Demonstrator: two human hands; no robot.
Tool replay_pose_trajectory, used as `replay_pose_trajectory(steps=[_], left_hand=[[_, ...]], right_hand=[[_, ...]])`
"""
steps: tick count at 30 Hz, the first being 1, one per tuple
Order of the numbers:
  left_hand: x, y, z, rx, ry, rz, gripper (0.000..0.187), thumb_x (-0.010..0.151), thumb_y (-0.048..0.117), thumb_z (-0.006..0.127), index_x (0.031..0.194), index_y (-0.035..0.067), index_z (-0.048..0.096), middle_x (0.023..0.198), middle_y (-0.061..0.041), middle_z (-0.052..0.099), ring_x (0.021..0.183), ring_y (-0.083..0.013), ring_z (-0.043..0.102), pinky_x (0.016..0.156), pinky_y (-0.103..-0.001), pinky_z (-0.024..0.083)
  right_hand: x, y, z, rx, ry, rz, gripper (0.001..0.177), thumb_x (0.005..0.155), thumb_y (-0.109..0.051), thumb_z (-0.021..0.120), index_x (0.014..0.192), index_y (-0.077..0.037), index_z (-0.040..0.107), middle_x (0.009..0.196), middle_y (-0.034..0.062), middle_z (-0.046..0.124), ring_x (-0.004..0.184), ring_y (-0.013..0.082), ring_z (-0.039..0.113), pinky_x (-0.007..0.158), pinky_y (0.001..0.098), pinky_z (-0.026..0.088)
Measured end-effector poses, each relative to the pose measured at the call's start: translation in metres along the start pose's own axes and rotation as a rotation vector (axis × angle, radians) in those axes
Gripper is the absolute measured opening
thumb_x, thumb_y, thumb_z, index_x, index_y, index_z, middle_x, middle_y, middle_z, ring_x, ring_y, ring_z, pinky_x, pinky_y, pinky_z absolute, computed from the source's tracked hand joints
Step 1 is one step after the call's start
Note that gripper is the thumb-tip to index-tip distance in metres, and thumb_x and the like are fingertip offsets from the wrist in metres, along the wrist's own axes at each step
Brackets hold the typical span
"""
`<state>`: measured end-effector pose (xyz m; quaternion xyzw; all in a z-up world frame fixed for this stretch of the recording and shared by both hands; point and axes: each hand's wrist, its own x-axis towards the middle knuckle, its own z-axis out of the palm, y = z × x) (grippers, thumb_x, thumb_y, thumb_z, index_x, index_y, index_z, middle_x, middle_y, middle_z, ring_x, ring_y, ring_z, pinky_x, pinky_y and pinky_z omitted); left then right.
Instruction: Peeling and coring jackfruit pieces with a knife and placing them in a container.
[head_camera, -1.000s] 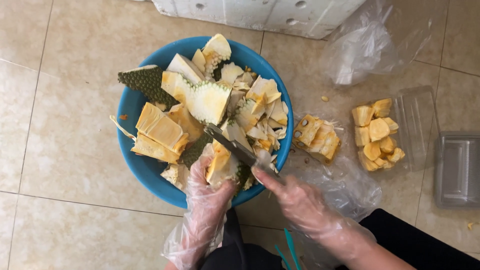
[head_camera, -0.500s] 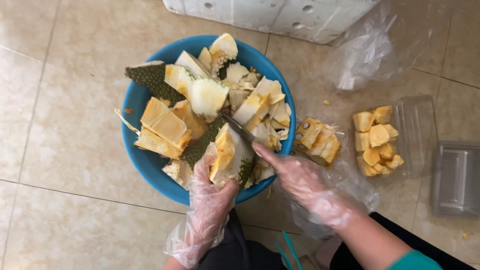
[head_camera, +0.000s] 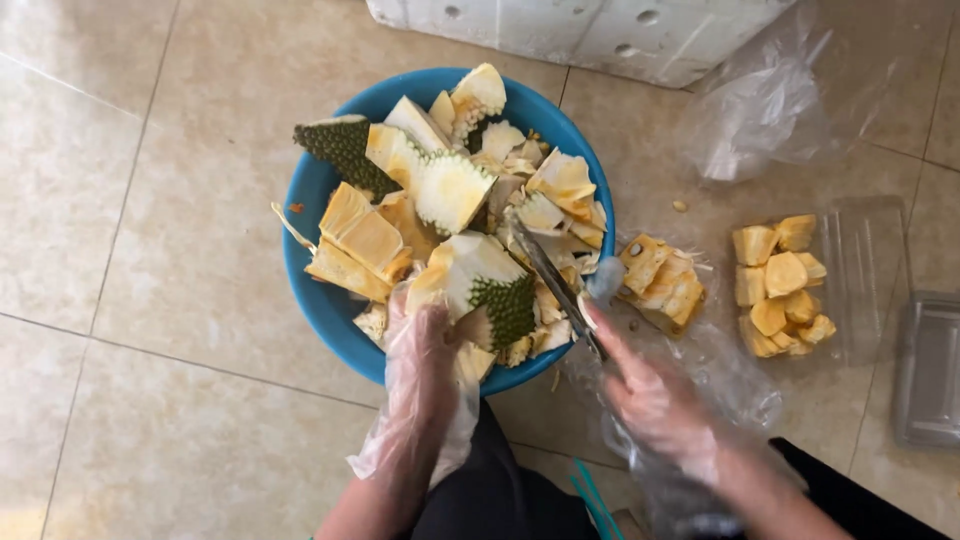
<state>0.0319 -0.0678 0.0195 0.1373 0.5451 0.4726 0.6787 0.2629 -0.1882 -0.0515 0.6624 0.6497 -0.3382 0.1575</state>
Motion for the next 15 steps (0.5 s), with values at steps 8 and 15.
replay_pose_trajectory(steps=[8, 15], left_hand=[[0.0, 0.009, -0.002, 1.061, 0.109, 0.044, 0.044, 0.078, 0.049, 0.077, 0.11, 0.019, 0.07, 0.078, 0.0, 0.061, 0.066, -0.0162, 0.05, 0.061, -0.034, 0.046], [0.009, -0.009, -0.01, 0.973, -0.18, 0.471, 0.019, 0.085, 0.029, 0.076, 0.079, 0.011, 0.078, 0.095, 0.001, 0.082, 0.087, -0.0111, 0.072, 0.072, -0.032, 0.059]], right_hand=[[-0.065, -0.04, 0.01, 0.207, 0.499, -0.265, 0.089, 0.087, 0.003, 0.053, 0.162, -0.039, 0.032, 0.07, -0.0059, 0.047, 0.053, 0.0187, 0.051, 0.049, 0.0437, 0.051], [-0.062, -0.055, 0.026, -0.205, 0.577, -0.225, 0.107, 0.076, 0.01, 0.054, 0.162, -0.046, 0.025, 0.069, -0.0053, 0.041, 0.038, 0.0134, 0.037, 0.025, 0.0382, 0.04]])
